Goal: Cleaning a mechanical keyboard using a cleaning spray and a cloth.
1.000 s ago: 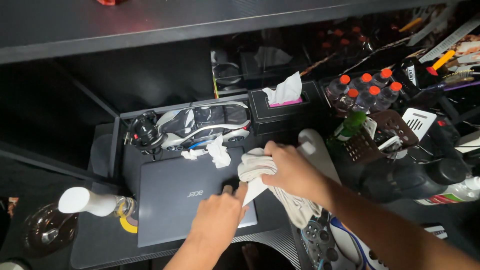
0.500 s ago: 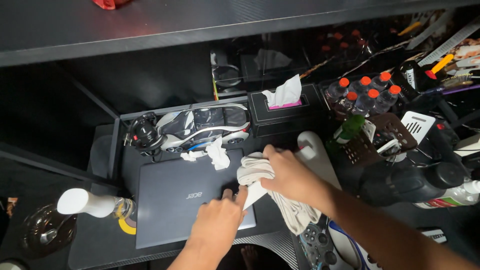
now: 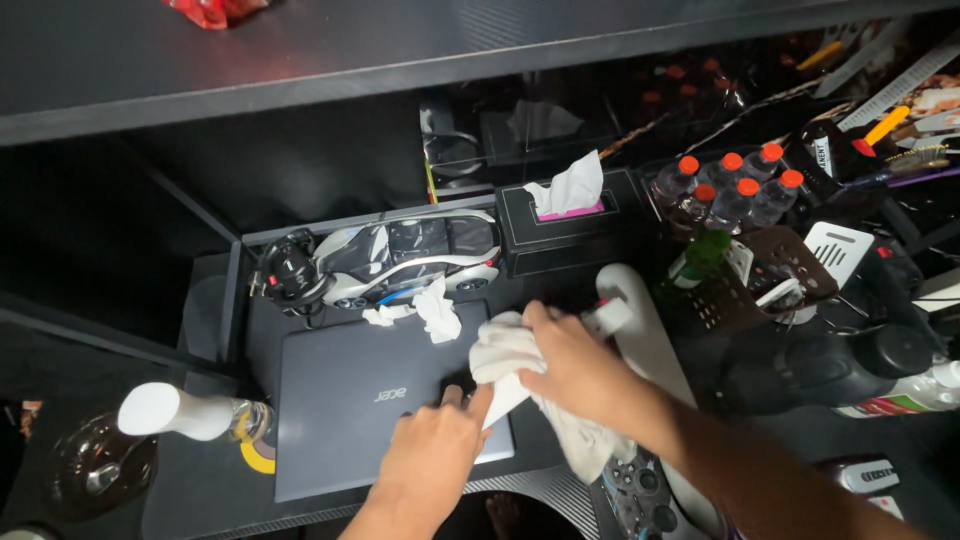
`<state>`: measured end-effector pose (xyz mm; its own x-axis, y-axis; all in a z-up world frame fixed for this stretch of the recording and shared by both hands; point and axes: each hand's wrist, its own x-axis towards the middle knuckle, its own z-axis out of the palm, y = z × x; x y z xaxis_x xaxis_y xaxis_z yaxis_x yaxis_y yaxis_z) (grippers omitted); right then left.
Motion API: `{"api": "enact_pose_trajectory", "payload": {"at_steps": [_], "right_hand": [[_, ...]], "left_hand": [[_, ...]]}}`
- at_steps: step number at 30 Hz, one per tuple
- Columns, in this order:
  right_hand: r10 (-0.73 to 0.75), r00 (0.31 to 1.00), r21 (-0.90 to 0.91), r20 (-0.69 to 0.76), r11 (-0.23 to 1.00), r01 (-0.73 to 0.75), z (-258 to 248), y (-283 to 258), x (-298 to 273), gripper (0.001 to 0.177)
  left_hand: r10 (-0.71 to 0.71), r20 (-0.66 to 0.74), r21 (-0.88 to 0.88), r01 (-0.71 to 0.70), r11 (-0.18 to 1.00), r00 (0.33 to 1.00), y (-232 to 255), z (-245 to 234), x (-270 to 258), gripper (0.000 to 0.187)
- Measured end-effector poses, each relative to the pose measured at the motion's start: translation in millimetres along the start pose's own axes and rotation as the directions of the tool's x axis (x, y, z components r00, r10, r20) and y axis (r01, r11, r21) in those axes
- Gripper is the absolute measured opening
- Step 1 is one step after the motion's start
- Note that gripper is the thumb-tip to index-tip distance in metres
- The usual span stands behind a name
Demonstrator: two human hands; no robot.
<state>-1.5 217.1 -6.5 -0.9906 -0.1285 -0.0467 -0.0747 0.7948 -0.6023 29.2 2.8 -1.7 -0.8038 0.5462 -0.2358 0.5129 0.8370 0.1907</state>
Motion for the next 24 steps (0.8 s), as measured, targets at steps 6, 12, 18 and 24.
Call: {"api": "enact_pose_trajectory", "payload": {"at_steps": [6, 12, 18, 24], "right_hand": [[0.023, 0.998, -0.103, -0.053, 0.994, -0.028, -10, 20, 2, 0.051], [0.090, 0.993, 0.066, -0.083, 0.994, -0.084, -18, 42, -5, 0.053], [0.173, 0.978, 0.235, -0.117, 0.962, -0.142, -16, 44, -12, 0.052], [0.250, 0.966, 0.251, -0.068, 0.941, -0.226, -15, 36, -11, 0.053]], "left_hand": [[0.008, -0.023, -0.020, -0.008, 1.000, 1.000, -4, 1, -2, 0.059], [0.051, -0.069, 0.054, -0.047, 0.997, 0.996, -11, 6, -3, 0.059], [0.056, -0.077, 0.076, -0.050, 0.996, 0.995, -16, 14, -5, 0.058], [-0.006, 0.034, 0.084, 0.004, 0.996, 0.999, -17, 13, 0, 0.063]]}}
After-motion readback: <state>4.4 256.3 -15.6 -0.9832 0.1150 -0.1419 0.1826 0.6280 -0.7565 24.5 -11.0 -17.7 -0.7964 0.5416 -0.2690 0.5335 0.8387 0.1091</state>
